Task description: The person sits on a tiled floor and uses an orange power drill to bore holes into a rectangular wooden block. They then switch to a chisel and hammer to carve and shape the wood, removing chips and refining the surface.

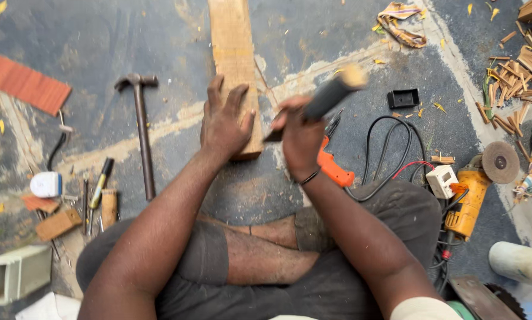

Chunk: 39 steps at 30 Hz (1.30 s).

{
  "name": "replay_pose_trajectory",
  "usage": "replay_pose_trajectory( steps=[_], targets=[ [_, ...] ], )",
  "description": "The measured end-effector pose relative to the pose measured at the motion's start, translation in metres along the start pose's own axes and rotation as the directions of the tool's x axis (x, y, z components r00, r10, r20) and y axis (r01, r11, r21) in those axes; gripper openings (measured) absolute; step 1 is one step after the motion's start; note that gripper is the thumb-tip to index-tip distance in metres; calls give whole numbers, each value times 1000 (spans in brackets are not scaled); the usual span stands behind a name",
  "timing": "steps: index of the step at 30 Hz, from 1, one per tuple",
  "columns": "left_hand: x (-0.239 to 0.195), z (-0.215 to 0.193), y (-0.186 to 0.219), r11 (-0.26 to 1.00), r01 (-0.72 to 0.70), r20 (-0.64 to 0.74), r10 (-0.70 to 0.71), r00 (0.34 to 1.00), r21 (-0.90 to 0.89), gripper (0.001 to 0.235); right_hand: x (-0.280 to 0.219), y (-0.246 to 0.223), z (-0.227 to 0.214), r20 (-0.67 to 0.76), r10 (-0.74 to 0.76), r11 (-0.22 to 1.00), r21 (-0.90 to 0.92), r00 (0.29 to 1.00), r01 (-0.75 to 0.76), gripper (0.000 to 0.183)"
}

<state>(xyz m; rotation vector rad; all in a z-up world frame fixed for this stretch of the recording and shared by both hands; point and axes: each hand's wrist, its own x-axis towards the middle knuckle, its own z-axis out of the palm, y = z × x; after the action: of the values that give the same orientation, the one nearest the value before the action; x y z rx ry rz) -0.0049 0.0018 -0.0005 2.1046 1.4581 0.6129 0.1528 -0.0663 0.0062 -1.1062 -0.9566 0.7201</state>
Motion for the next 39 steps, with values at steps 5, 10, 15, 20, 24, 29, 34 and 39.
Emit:
replay_pose_trajectory(
  steps=[5,10,15,20,24,29,34,39],
  targets=[
    [4,-4,9,1000,-20,-21,20,1000,-6,63,-10,9,1,-6,42,999,-19,999,-42,23],
    [9,-10,10,997,79,75,-78,994,-6,62,-19,14,3,-5,142,989,-31,990,-142,25],
    [2,-2,4,998,44,-4,-44,999,-48,56,10,-13,-3,-8,-124,985,116,992,125,25],
    [9,3,0,1000,18,0,-18,1000,4,55,4,-5,-7,20,-5,999,-36,1000,6,28],
    [6,8,-4,987,98,47,-93,995,-124,52,17,-22,-23,1,-73,997,34,997,73,28],
    [7,5,-6,1000,2,-15,-3,1000,-11,53,4,-10,5,-10,-5,999,41,1000,5,29],
    [6,7,-6,997,-75,-71,76,995,15,54,15,-23,-8,42,-48,997,-56,998,50,33],
    [8,4,-4,997,-72,-55,73,996,28,55,11,-15,10,5,84,985,150,996,-84,34]
  ],
)
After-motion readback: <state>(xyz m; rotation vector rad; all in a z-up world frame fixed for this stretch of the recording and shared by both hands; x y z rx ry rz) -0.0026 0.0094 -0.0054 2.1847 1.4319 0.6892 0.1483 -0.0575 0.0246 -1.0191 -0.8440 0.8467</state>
